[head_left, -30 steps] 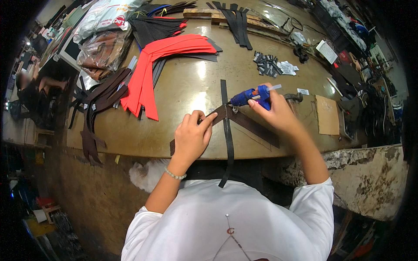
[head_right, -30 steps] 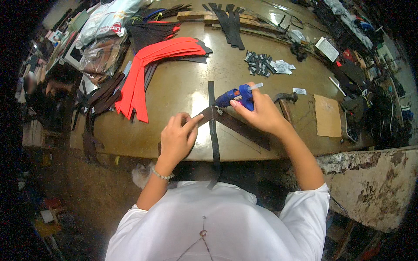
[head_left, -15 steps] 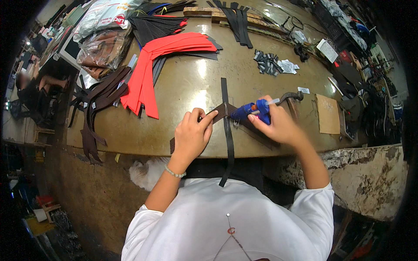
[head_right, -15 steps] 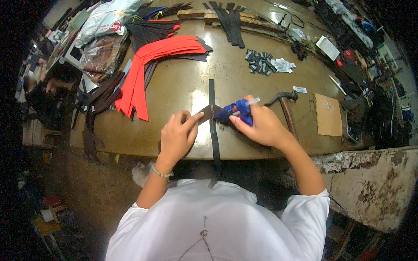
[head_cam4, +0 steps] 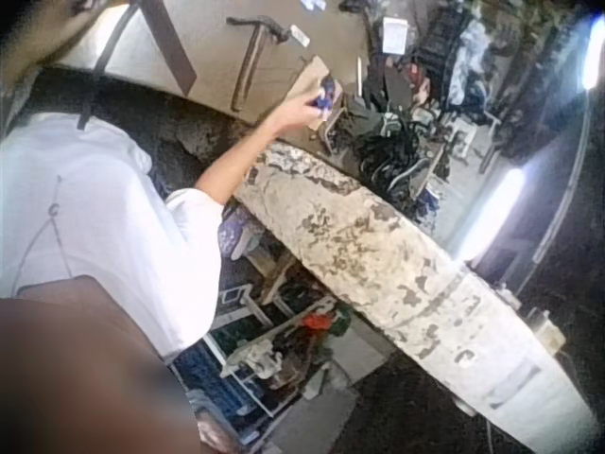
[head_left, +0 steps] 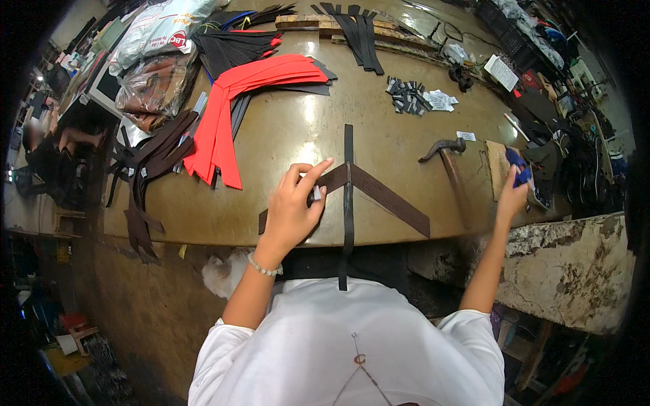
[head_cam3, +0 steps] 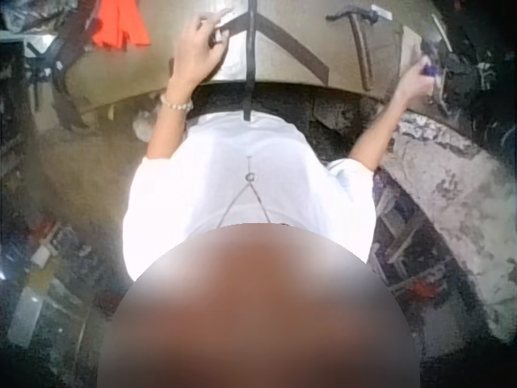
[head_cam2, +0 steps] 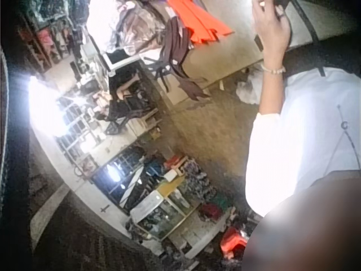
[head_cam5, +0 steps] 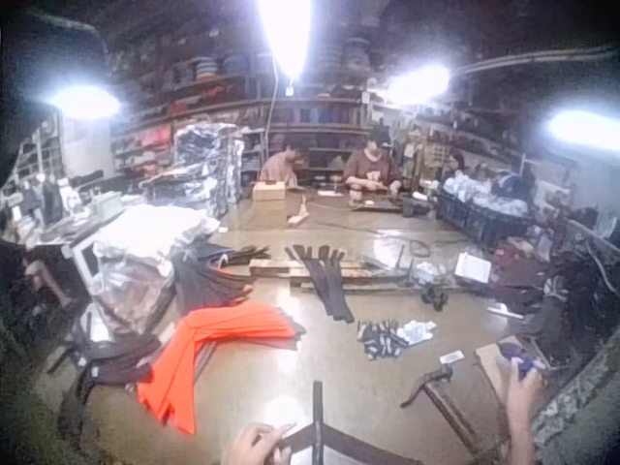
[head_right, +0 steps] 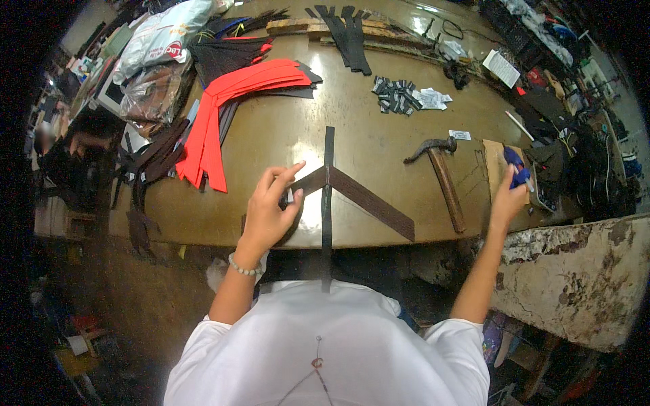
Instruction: The person assembles straps by applying hot glue to black fabric strips, attaching red fabric pieces, and securing small metal buckles with a hammer. The process is repeated multiple times on a cluttered workbench.
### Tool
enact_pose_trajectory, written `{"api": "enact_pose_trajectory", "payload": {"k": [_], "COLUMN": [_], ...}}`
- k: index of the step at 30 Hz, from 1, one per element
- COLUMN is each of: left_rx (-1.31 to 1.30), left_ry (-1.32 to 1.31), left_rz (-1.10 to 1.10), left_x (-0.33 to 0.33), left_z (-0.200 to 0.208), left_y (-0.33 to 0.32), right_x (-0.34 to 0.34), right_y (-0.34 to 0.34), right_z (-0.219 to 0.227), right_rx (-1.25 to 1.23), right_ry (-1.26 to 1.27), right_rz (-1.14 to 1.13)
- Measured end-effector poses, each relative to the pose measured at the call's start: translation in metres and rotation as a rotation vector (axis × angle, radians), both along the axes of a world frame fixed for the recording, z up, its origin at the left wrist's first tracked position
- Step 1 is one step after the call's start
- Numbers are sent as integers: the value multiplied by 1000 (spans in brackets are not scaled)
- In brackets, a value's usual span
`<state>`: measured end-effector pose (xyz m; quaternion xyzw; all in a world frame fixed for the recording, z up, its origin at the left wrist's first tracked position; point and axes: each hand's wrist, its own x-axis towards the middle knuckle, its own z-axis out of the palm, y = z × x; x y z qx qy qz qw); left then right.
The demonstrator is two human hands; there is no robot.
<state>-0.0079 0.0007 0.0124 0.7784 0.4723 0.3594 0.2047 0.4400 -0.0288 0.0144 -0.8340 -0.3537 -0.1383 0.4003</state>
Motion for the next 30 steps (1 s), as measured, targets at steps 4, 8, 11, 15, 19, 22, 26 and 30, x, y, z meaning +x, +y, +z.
{"api": "enact_pose_trajectory", "payload": {"k": [4,8,11,15,19,22,26,30], "left_rx": [-114,-326,-467,-490,-791,-912,-965,-993], "left_ry": [-251,-310,-308,-309,-626,-758,-901,-929], "left_rz": [-125,-287,-407,-462,-330,-139,-154,-180], "left_x": [5,16,26,25,7,-3,-5,0], "left_z": [10,26,34,39,35,28,19,16], "left_y": [-4,-13,-20,-25,-33,-37,-42,-41], "right_x": [-5,-125,-205,-244,-243,-245,-247,-254], "right_y": [-45,-58,-37,-26,-34,-39,-42,-44], "right_z": [45,89,80,58,47,35,16,4], "right_rx": [-898,-255,-263,-198,-203,-96,-23,-16], "right_ry": [48,137,91,450,1143,1432,1625,1891], "right_rz": [-226,551,1354,1470,1191,1105,1045,1092]}}
